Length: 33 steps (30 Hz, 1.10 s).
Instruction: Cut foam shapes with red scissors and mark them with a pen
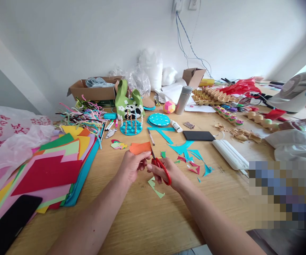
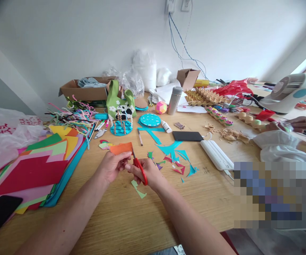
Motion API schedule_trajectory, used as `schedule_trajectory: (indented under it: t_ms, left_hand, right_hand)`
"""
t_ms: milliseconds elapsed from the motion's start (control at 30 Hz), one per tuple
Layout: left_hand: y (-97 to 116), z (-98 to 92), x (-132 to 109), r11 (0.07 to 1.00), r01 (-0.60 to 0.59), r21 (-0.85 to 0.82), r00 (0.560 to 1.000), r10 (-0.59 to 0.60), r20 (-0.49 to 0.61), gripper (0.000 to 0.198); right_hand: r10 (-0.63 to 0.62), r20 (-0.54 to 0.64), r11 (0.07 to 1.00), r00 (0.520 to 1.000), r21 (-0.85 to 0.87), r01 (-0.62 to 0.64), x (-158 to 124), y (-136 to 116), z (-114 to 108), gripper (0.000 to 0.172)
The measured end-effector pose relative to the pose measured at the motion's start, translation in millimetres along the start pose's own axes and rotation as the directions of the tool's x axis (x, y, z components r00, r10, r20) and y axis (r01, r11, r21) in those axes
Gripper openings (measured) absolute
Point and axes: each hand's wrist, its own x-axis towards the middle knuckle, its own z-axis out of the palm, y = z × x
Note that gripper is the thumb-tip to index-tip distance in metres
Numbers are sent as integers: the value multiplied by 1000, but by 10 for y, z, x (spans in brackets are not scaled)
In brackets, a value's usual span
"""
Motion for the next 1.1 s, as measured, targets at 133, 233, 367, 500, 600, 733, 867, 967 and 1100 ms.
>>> schedule_trajectory:
  t_ms: [133, 233, 367, 500, 600, 733, 867, 967, 1100]
  left_hand:
    - [-13, -5, 3, 999, -12, 43, 1000, 13, -15, 23]
    - [-21, -10, 3, 996, -37, 77, 999, 39, -18, 21]
    - [-28, -24, 10, 993, -61, 97, 998, 61, 3, 19]
    - [-21, -28, 16, 992, -62, 113, 998, 58, 36, 18]
    - [-15, -27, 15, 990, -63, 123, 997, 58, 44, 17]
    - [-13, -29, 8, 987, -77, 139, 995, 67, 73, 19]
    - [-5, -25, 4, 987, -89, 134, 993, 78, 85, 18]
    - [5, -22, 4, 988, -89, 124, 994, 80, 78, 18]
    - [13, -28, 9, 989, -87, 122, 994, 78, 79, 18]
  right_hand:
    - [-5, 14, 1000, 1000, 10, 5, -6, 8, -9, 42]
    - [-21, 44, 1000, 999, 7, 21, -18, 16, -22, 42]
    - [-46, 65, 999, 997, 19, 45, -24, 20, -34, 44]
    - [-71, 75, 997, 995, 28, 69, -19, 26, -36, 46]
    - [-76, 68, 997, 995, 28, 74, -24, 21, -30, 48]
    - [-65, 61, 998, 996, 21, 64, -32, 7, -21, 52]
    - [-51, 59, 999, 997, 19, 50, -26, 16, -22, 53]
    - [-53, 59, 998, 997, 24, 52, -23, 25, -28, 53]
    - [-62, 65, 998, 996, 27, 60, -24, 30, -35, 55]
